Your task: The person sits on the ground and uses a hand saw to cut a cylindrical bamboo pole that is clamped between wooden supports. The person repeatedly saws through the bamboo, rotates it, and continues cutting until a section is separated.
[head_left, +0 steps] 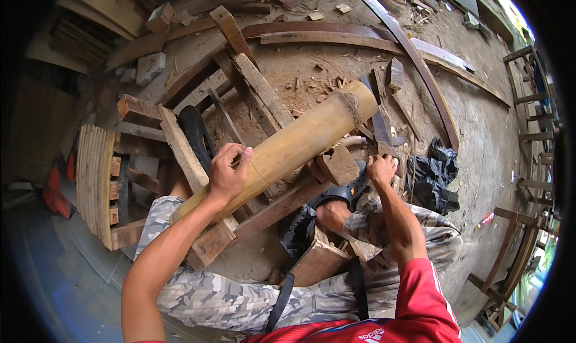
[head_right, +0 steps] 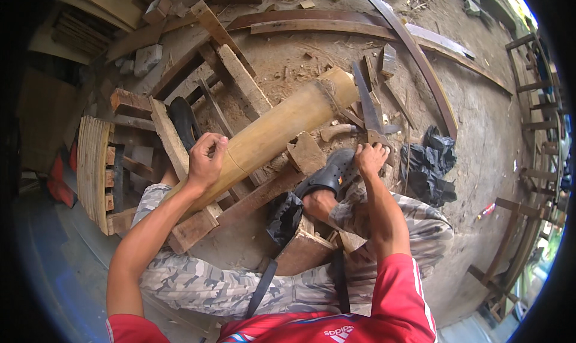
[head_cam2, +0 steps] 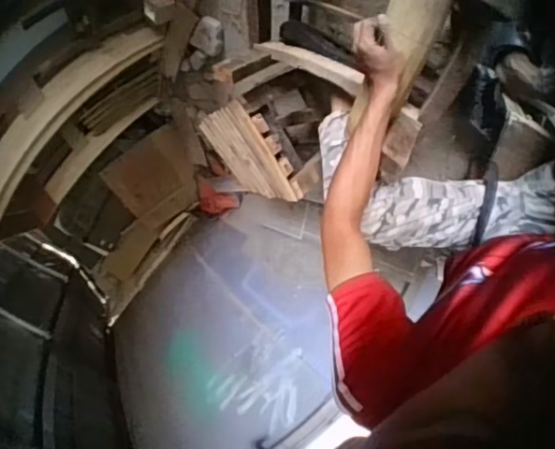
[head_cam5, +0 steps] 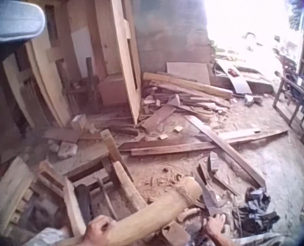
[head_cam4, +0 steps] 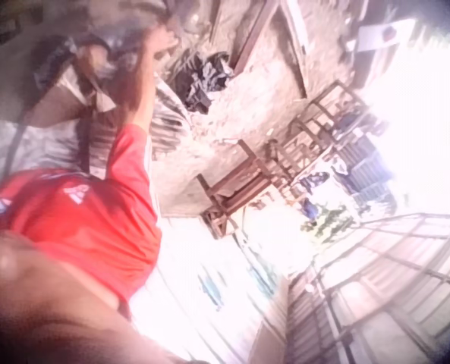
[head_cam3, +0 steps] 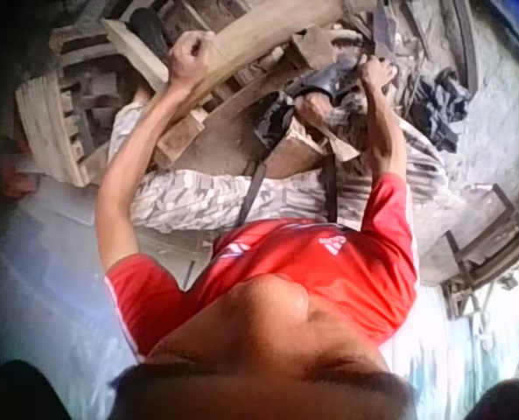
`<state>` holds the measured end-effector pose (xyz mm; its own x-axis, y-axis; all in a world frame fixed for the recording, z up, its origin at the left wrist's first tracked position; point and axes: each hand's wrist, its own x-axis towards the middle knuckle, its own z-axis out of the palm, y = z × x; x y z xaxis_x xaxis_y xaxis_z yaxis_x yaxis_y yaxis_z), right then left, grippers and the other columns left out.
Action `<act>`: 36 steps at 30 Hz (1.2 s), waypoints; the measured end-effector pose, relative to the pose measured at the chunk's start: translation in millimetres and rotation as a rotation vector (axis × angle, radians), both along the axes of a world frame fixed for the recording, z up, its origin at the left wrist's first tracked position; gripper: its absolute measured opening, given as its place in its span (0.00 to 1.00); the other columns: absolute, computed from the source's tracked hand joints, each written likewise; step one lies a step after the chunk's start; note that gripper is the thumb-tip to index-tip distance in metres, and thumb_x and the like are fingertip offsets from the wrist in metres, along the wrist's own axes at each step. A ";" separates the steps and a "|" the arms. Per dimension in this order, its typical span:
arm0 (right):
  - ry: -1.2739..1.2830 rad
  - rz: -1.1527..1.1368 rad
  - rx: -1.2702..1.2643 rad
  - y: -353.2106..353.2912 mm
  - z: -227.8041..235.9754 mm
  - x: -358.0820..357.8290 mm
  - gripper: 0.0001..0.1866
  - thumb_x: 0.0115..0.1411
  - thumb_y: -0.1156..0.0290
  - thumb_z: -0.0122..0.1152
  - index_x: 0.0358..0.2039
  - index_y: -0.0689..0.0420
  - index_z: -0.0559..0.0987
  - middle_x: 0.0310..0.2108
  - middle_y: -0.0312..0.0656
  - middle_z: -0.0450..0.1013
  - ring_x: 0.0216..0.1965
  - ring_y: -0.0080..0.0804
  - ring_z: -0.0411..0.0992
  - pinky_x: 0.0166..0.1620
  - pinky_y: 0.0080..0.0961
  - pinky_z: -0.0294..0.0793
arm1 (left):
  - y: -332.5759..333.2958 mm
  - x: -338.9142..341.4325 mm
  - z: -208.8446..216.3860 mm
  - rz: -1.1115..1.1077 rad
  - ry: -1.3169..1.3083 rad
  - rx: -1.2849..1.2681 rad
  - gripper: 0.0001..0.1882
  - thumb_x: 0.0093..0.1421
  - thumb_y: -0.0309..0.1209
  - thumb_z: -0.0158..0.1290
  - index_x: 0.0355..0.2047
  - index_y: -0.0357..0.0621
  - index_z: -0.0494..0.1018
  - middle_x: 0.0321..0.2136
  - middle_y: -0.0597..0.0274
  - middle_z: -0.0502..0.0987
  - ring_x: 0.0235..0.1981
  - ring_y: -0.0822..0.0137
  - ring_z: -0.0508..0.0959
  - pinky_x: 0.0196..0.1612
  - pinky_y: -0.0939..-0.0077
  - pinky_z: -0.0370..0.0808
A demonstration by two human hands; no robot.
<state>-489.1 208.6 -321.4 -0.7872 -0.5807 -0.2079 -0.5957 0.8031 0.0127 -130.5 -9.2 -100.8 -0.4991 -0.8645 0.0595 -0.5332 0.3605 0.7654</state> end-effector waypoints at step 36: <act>-1.266 -0.846 -1.017 -31.4 120.5 -37.2 0.09 0.63 0.60 0.54 0.36 0.52 0.71 0.23 0.37 0.71 0.26 0.35 0.74 0.32 0.37 0.76 | -83.6 48.9 46.5 -0.336 -0.457 0.228 0.37 0.53 0.34 0.51 0.67 0.44 0.66 0.47 0.42 0.80 0.48 0.49 0.81 0.58 0.60 0.75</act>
